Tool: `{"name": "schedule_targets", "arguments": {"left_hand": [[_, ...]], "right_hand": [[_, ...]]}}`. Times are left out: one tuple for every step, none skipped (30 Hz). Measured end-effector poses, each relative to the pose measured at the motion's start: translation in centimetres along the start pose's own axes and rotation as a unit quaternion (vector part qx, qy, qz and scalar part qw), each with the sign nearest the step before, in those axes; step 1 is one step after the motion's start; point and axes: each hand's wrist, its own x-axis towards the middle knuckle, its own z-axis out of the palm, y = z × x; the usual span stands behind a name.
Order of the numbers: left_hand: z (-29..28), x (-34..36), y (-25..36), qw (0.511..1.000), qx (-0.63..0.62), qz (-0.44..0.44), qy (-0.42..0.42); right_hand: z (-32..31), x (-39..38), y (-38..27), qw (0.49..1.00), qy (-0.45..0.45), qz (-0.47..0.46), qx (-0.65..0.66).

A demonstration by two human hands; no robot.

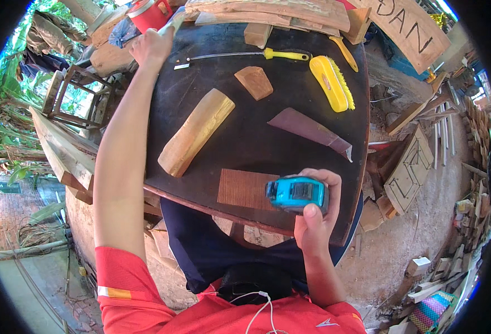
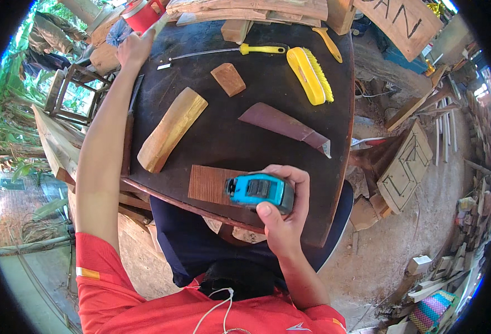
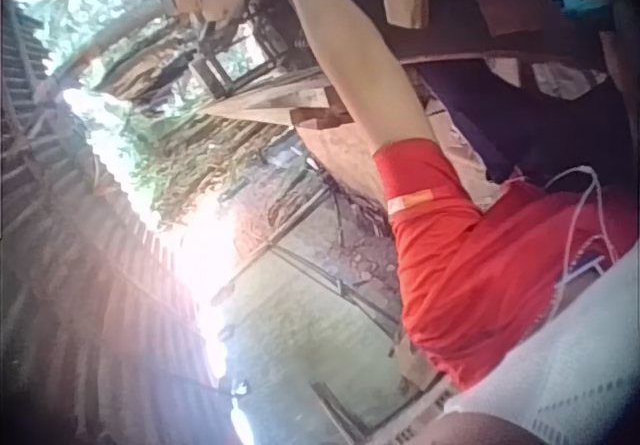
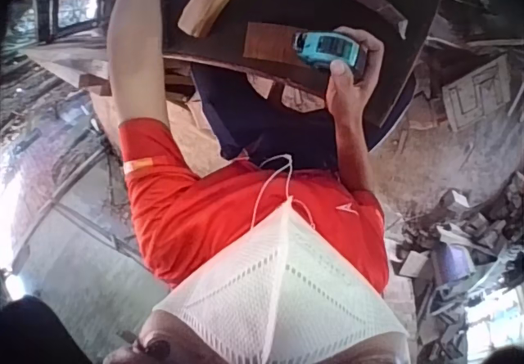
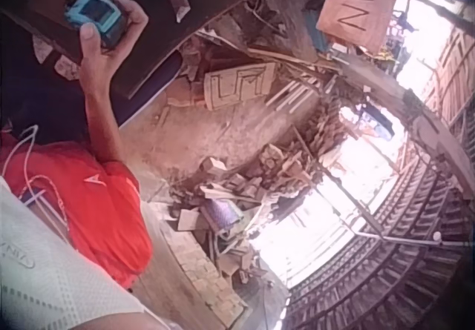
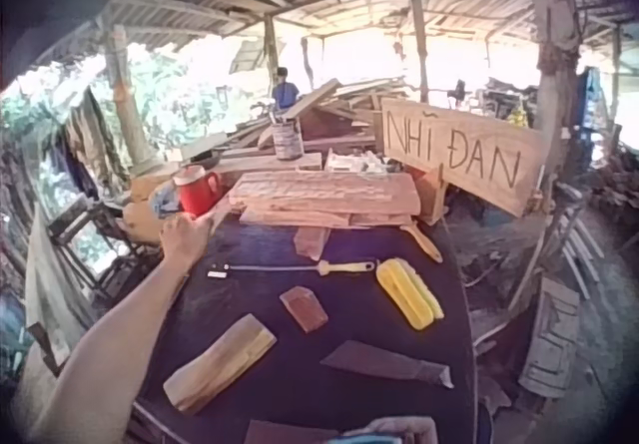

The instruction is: Measuring and carving wood blocks with a chisel and tape measure.

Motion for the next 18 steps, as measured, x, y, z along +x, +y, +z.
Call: {"name": "schedule_targets", "arguments": {"left_hand": [[-1.1, 0.1, -1.1, 0.983, -0.175, -0.019, -0.061], [-2.4, -0.5, -1.2, 0.927, -0.351, -0.038, -0.124], [-2.8, -2.7, -1.5, 0.834, -0.524, -0.087, -0.151], [-4.4, -5.3, -0.6, 0.738, -0.641, -0.111, -0.179], [-6.3, -8.1, -0.4, 0.627, -0.741, -0.133, -0.199], [-8.0, -11.0, -0.7, 0.517, -0.807, -0.102, -0.266], [-9.6, -14.1, -1.3, 0.398, -0.854, -0.068, -0.327], [-11.6, -17.7, -0.2, 0.359, -0.863, -0.084, -0.345], [-13.9, -21.0, 0.7, 0.319, -0.87, -0.101, -0.361], [-15.2, -24.0, 0.8, 0.317, -0.872, -0.104, -0.359], [-16.2, -26.6, 0.6, 0.289, -0.877, -0.128, -0.361], [-16.8, -28.2, 0.6, 0.254, -0.882, -0.149, -0.367], [-16.7, -29.4, 0.4, 0.25, -0.884, -0.154, -0.364], [-16.4, -30.6, -0.1, 0.221, -0.891, -0.14, -0.37], [-16.1, -31.8, -0.8, 0.192, -0.898, -0.126, -0.376], [-15.7, -32.5, -1.2, 0.188, -0.9, -0.129, -0.371], [-15.3, -33.2, -1.7, 0.206, -0.901, -0.129, -0.36], [-15.1, -33.9, -2.2, 0.224, -0.901, -0.128, -0.348]], "right_hand": [[0.0, 0.0, -0.1, 1.0, -0.004, 0.0, 0.003], [0.5, 0.2, -0.4, 1.0, -0.005, 0.0, -0.002], [1.3, 0.5, -1.0, 1.0, -0.002, 0.007, 0.006], [1.8, 0.7, -1.7, 1.0, 0.006, 0.008, 0.02], [2.3, 0.8, -2.2, 0.998, -0.009, 0.017, 0.062], [2.7, 1.0, -2.6, 0.998, -0.011, 0.012, 0.063], [3.2, 1.1, -2.8, 0.999, -0.027, 0.004, 0.04], [3.2, 1.2, -3.0, 0.999, -0.033, -0.005, 0.01], [4.3, 1.1, -3.8, 0.999, -0.028, -0.011, 0.022], [4.7, 0.8, -4.5, 0.999, -0.03, -0.008, 0.019], [5.0, 0.4, -4.9, 0.998, -0.047, 0.027, 0.031], [5.3, 0.0, -5.5, 0.996, -0.059, 0.059, 0.037], [4.9, -0.6, -5.9, 0.993, -0.066, 0.094, 0.039], [4.3, -1.4, -6.1, 0.992, -0.072, 0.101, 0.036], [3.5, -2.2, -6.2, 0.981, -0.111, 0.162, 0.004], [2.9, -2.9, -6.3, 0.964, -0.146, 0.219, -0.03], [2.5, -3.7, -5.9, 0.955, -0.16, 0.222, -0.112], [2.4, -4.1, -5.8, 0.954, -0.164, 0.225, -0.115]]}}
